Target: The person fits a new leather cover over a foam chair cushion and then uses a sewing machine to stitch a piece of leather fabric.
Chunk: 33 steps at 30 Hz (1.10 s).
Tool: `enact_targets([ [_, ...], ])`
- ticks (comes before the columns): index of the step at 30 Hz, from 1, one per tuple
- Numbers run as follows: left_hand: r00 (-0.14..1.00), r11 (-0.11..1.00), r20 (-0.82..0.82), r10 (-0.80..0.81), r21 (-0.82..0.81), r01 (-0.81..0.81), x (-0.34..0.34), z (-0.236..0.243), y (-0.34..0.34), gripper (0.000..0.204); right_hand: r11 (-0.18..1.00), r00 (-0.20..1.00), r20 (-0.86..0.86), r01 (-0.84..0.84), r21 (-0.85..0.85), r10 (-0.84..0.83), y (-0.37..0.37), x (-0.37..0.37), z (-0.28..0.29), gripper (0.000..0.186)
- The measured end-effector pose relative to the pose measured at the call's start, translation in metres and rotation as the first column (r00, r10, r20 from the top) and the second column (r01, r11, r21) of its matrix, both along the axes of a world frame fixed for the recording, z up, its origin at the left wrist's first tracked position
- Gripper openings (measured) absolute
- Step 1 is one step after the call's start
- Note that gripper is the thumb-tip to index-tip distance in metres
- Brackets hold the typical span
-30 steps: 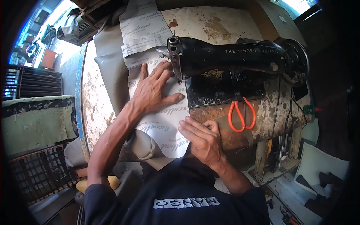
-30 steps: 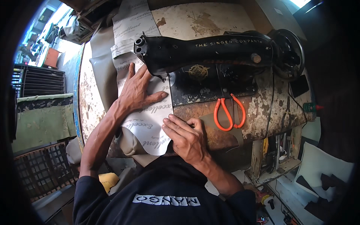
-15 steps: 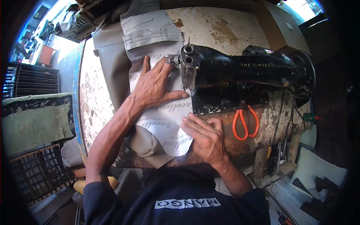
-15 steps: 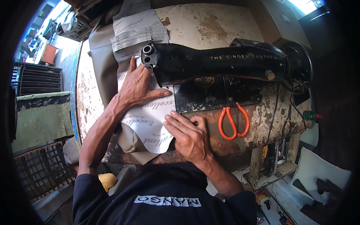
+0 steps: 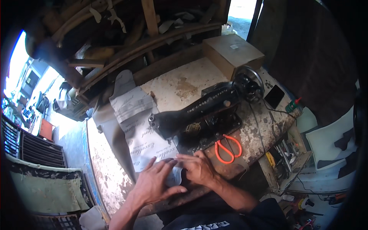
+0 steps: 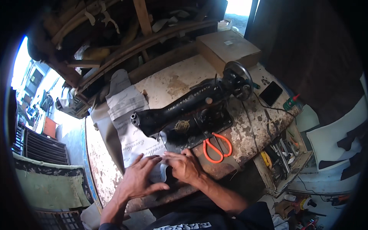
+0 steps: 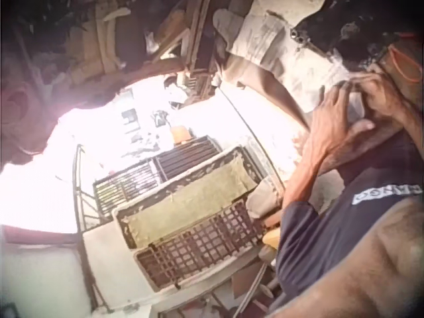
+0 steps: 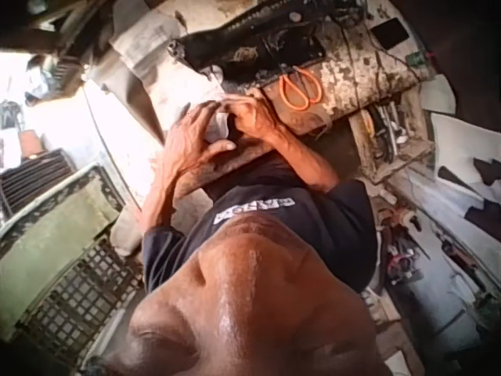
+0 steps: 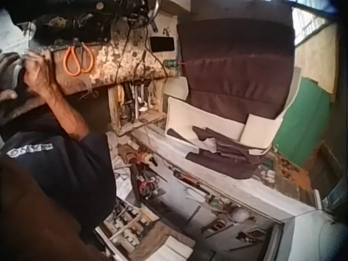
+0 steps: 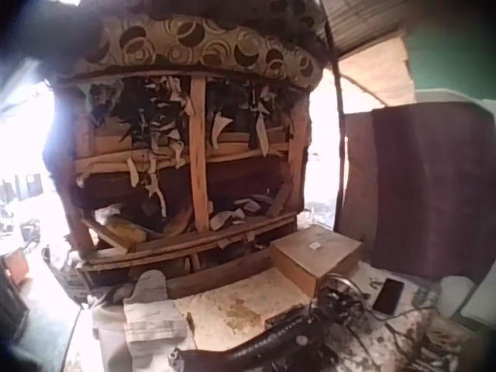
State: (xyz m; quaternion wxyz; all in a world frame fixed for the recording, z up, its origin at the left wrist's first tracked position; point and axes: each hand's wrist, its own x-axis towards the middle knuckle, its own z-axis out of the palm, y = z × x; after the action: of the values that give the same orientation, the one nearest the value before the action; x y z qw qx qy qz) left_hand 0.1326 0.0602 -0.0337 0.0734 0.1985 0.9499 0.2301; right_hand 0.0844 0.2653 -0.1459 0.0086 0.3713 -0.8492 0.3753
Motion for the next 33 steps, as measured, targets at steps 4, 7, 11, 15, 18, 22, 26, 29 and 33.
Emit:
enact_targets([
  [4, 0.996, 0.998, -0.064, 0.059, 0.027, -0.058, 0.016, -0.061, 0.029, 0.059, 0.984, 0.989, -0.013, 0.148, -0.1, -0.15, 0.017, -0.005, -0.004, 0.039],
  [7, 0.982, 0.975, -0.064, 0.179, 0.145, -0.168, 0.024, -0.071, 0.006, 0.052, 0.922, 0.953, 0.02, 0.299, -0.244, -0.304, 0.013, 0.028, 0.004, 0.029],
  [11, 0.916, 0.87, 0.107, 0.386, 0.289, -0.4, 0.03, -0.062, 0.005, 0.04, 0.901, 0.895, -0.111, 0.432, -0.032, -0.433, 0.015, 0.078, 0.008, 0.034],
  [15, 0.883, 0.812, 0.118, 0.454, 0.353, -0.464, 0.029, -0.089, -0.016, 0.034, 0.88, 0.878, -0.065, 0.475, -0.005, -0.474, -0.013, 0.085, 0.012, 0.034],
  [18, 0.801, 0.515, 0.342, 0.491, 0.627, -0.584, 0.022, -0.083, -0.018, 0.03, 0.853, 0.881, 0.307, 0.445, -0.274, -0.36, -0.022, 0.068, 0.011, 0.031],
  [22, 0.813, 0.459, 0.287, 0.506, 0.709, -0.536, 0.017, -0.089, -0.02, 0.03, 0.528, 0.528, 0.829, 0.658, -0.536, 0.184, -0.041, 0.056, 0.007, 0.032],
  [26, 0.889, 0.934, -0.305, 0.343, 0.216, -0.286, 0.022, -0.091, -0.015, 0.037, 0.879, 0.78, 0.578, 0.428, -0.21, -0.242, -0.017, 0.069, 0.01, 0.031],
  [29, 0.917, 0.996, -0.396, 0.046, -0.051, -0.072, 0.015, -0.085, -0.011, 0.034, 0.912, 0.853, 0.392, 0.403, -0.077, -0.344, -0.016, 0.066, 0.011, 0.028],
  [33, 0.923, 0.99, -0.384, -0.03, -0.137, -0.025, 0.006, -0.064, 0.005, 0.024, 0.924, 0.913, 0.198, 0.376, -0.073, -0.356, -0.006, 0.067, 0.008, 0.025],
])
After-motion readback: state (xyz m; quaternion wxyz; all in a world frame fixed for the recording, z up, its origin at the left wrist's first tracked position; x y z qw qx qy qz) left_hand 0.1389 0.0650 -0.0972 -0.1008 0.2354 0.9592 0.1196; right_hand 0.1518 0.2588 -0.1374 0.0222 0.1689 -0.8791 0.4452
